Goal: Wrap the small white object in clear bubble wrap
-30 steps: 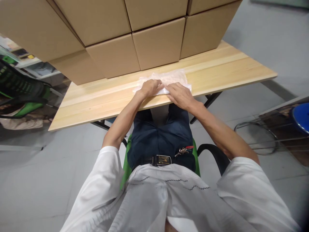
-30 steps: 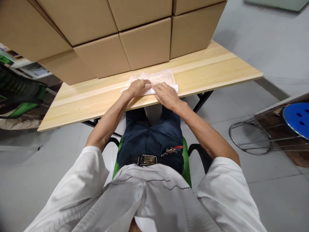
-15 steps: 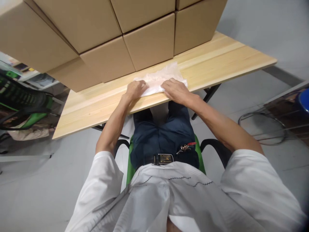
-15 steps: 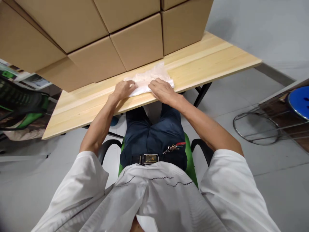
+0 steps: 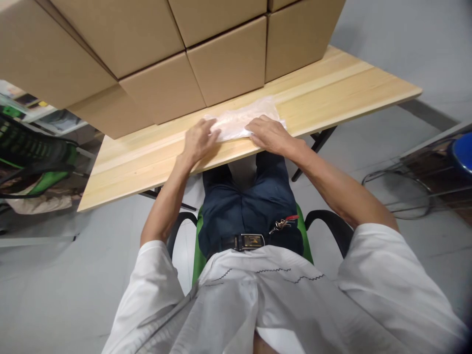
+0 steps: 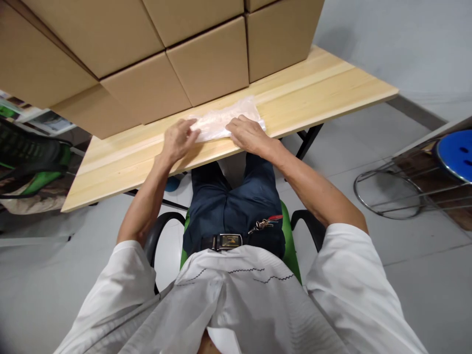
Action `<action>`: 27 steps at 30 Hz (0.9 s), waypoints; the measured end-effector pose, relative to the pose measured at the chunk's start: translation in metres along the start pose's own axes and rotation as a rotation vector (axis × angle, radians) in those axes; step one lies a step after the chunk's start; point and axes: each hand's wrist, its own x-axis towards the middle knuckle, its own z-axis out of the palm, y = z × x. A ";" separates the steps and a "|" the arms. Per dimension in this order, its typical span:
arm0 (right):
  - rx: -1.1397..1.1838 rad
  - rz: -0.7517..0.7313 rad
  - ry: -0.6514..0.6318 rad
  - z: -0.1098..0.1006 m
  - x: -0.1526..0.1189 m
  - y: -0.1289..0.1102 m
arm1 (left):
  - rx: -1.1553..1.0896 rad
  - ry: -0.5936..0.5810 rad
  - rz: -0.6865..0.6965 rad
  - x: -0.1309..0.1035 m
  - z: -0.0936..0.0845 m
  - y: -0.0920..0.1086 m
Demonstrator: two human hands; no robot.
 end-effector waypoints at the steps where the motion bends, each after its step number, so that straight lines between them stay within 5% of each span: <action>1: 0.014 -0.018 0.002 -0.002 0.000 0.003 | -0.055 -0.011 0.107 0.003 0.011 0.011; 4: 0.051 -0.045 -0.016 -0.008 0.003 0.010 | -0.156 -0.073 0.306 0.018 0.042 0.041; 7: 0.057 -0.006 -0.065 -0.013 0.004 0.015 | -0.202 -0.106 0.290 0.034 0.055 0.055; 17: 0.149 0.122 -0.137 -0.030 0.005 0.022 | -0.336 -0.209 0.343 0.059 0.025 0.044; 27: 0.199 0.290 -0.019 -0.040 0.003 0.037 | -0.135 -0.135 0.200 0.091 0.039 0.052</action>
